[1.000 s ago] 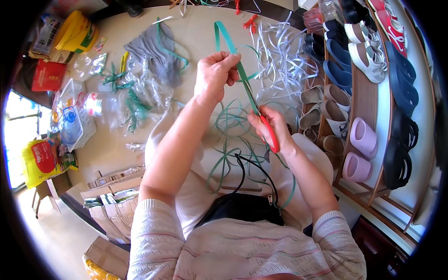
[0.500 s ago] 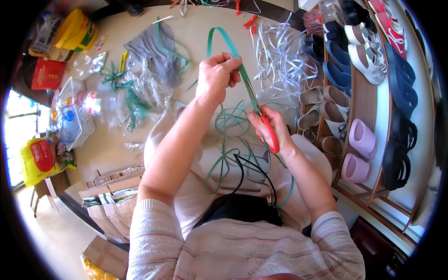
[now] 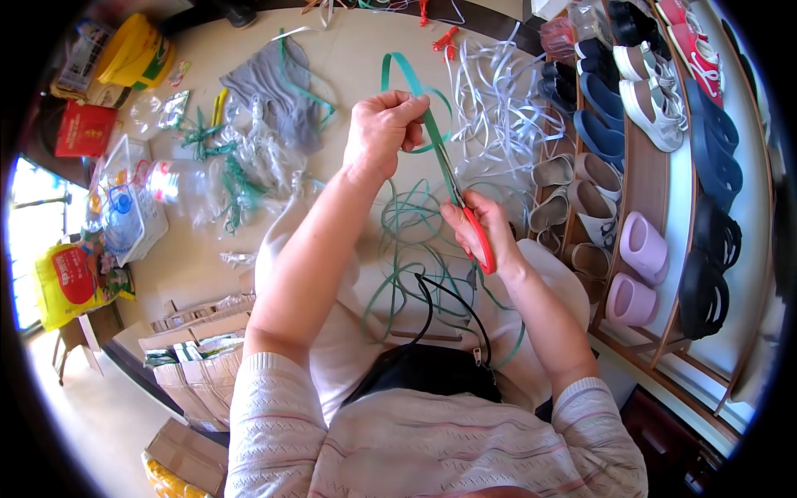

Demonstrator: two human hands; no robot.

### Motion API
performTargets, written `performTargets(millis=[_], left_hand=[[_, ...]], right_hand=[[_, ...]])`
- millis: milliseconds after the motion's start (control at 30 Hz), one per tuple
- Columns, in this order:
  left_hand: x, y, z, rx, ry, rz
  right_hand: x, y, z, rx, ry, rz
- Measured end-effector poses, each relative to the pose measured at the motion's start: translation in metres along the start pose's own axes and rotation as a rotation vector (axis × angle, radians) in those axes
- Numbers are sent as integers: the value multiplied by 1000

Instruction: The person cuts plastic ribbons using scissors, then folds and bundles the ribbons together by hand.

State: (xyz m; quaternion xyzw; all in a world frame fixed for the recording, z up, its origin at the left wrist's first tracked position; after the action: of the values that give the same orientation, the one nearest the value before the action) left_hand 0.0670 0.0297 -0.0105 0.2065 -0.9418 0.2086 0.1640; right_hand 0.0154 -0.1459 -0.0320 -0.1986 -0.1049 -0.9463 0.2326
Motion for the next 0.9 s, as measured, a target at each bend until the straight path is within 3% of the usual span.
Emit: performTargets(millis=[367,467,667,900], left_hand=[[8,-5,11,20,54,0],[-1,0,6,59,11,2],[13,-10,14,67,-18,12],[2,-3,9,68,45,-3]], right_hand=[[0,-2,7,-99,5,3],[0,2,-2,32,-4,3],[-6,0,6,-104,98,-46],[-1,-3,-1,-57,-22,48]])
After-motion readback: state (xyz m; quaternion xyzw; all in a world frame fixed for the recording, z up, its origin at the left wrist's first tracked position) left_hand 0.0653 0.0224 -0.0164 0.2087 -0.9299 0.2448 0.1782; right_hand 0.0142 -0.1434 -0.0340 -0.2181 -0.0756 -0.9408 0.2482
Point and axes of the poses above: each hand's wrist, its own x-axis away from the middle knuckle, its own y-axis out of the back of the hand, z = x × y, the point moved 7 cm from there along -x, towards the middle knuckle, and after that the axes turned 6 degrees about -z, right-handed, at the moved point
